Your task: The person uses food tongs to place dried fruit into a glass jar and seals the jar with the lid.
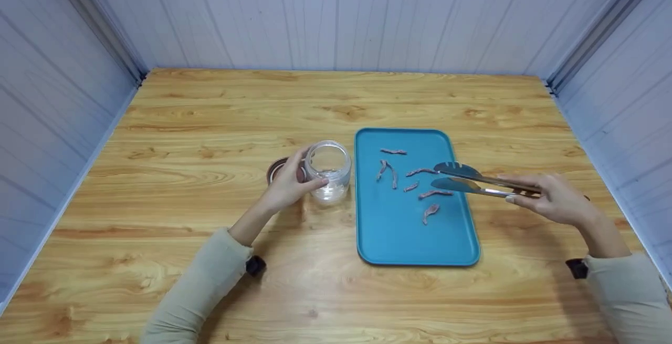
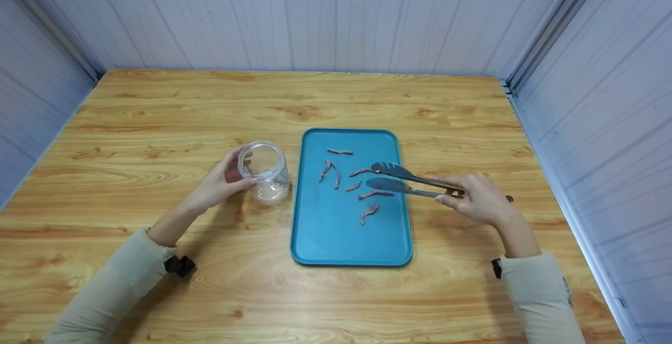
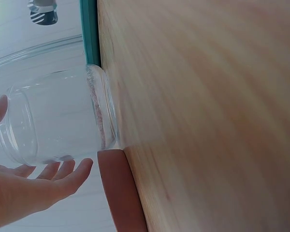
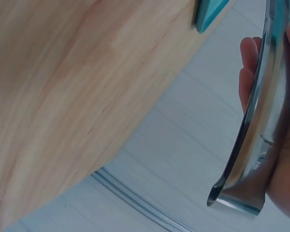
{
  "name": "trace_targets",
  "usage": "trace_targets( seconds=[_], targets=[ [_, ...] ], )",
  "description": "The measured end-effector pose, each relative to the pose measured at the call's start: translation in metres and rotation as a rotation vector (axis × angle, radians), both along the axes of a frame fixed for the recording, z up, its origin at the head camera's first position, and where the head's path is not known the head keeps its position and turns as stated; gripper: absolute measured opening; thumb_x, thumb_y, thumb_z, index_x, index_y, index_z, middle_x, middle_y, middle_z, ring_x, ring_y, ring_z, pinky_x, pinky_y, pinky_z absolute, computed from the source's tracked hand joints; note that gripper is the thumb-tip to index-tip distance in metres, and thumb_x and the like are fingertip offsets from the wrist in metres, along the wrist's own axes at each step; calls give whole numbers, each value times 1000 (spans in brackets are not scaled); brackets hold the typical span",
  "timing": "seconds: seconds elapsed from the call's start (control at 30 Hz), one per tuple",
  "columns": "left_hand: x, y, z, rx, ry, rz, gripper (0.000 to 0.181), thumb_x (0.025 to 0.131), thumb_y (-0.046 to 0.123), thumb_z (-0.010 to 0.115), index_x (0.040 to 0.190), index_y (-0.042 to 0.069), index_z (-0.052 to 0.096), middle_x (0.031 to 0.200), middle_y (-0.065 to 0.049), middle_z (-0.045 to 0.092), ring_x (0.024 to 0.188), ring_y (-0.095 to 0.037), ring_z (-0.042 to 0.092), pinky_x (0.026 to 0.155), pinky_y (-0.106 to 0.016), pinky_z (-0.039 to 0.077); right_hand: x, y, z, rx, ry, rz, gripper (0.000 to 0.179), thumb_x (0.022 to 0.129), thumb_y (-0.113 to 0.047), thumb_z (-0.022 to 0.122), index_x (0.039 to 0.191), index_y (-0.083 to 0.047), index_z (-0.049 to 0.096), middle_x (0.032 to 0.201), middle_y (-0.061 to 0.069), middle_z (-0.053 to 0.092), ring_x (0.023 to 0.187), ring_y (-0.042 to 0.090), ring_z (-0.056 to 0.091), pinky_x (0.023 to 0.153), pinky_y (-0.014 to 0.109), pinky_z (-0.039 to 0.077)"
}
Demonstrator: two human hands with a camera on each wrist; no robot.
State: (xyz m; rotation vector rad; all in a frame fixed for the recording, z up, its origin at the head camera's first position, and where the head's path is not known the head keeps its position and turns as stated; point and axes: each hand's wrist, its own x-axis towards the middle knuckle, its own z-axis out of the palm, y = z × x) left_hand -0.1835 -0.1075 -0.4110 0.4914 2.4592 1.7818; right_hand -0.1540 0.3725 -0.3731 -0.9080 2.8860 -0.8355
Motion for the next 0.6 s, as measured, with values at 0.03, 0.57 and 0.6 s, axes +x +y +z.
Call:
trace_targets(
  seconds=[0.03,0.57,0.6],
  targets=[
    [0,0,0,4,-1,-2,74,74,14,72,134,2,29,127,-19,39,115,-34,37,92,-39,32,1,1,-1,12,4,-2,33,80,-7,64,113,-2,60,94,11,63,68,10,57,52,23,44],
    [0,0,0,27,-3,-6,74,74,12,72,134,1,30,127,-21,38,114,-33,37,90,-38,34,8,10,-10,92,-24,-61,31,81,-11,64,110,-2,61,90,15,64,48,4,43,44,23,34],
    [0,0,0,25,-4,-5,74,74,12,71,134,2,29,127,-20,38,115,-33,37,91,-38,34,8,10,-11,89,-25,-61,31,81,-11,64,110,-2,61,91,16,63,48,4,43,44,23,35]
  ],
)
